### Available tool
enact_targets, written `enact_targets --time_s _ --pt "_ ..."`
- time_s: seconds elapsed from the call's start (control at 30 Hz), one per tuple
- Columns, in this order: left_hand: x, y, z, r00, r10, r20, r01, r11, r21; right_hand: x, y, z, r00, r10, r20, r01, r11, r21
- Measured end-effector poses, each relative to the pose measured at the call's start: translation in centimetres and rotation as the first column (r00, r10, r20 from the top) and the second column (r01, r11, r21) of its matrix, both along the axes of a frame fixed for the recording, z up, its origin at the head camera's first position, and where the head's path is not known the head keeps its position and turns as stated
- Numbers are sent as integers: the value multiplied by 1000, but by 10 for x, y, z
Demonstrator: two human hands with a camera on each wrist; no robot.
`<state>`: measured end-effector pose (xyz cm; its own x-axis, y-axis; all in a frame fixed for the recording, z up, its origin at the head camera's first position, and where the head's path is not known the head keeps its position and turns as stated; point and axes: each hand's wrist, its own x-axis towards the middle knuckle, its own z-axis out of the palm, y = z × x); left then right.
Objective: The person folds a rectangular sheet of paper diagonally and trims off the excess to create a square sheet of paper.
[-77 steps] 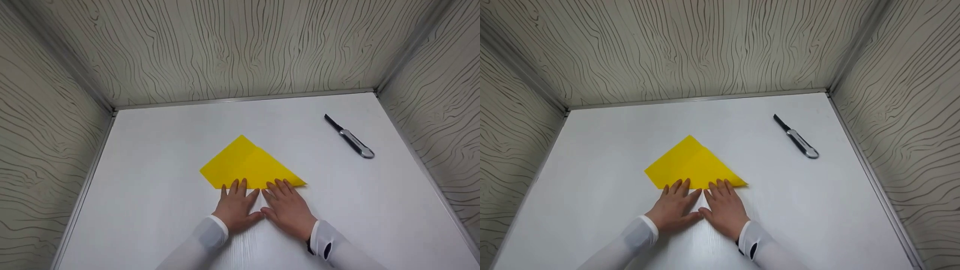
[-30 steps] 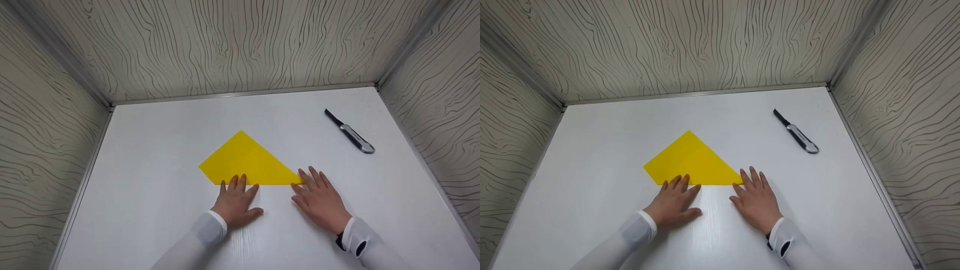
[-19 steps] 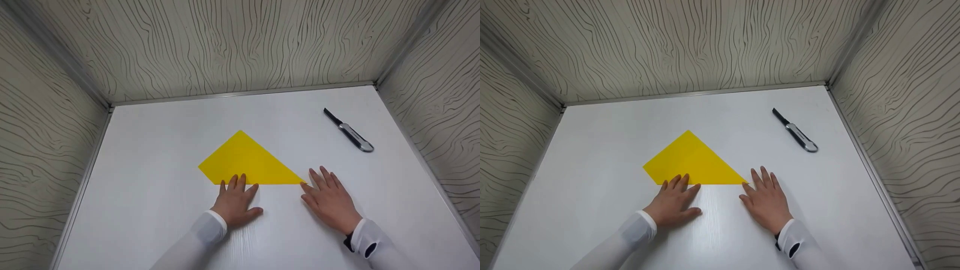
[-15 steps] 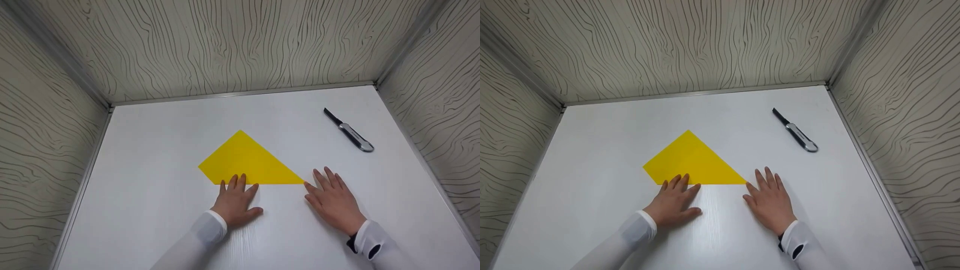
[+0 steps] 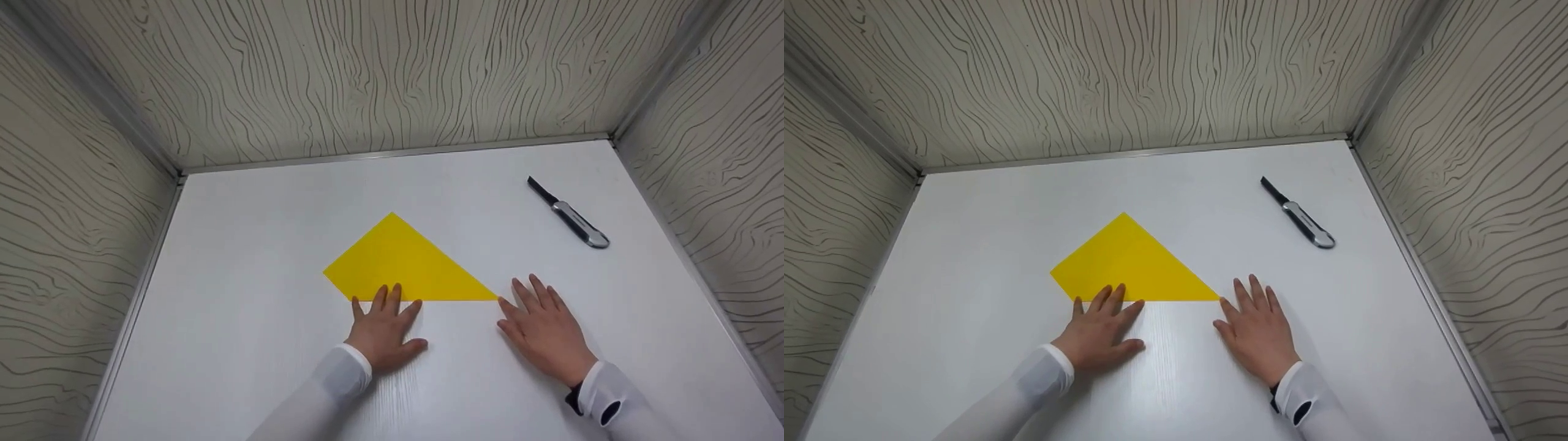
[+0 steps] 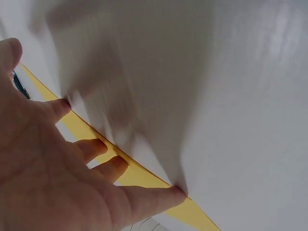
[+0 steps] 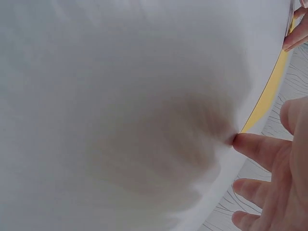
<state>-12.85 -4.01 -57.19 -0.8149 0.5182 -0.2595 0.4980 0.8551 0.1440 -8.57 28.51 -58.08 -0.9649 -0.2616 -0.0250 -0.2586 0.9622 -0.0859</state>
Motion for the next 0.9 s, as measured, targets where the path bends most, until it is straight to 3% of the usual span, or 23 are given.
enact_targets --time_s 0.2,0.53,0.9 --pt "0 0 5 1000 0 -14 0 1000 -19 -1 1 -2 1000 0 -14 0 1000 -9" --pt "1 -1 -1 1000 -12 -11 11 999 -49 -1 -1 2 1000 0 3 0 1000 16" --pt "0 -9 2 1000 5 25 -4 999 -45 -4 -3 4 1000 -3 10 3 1000 22"
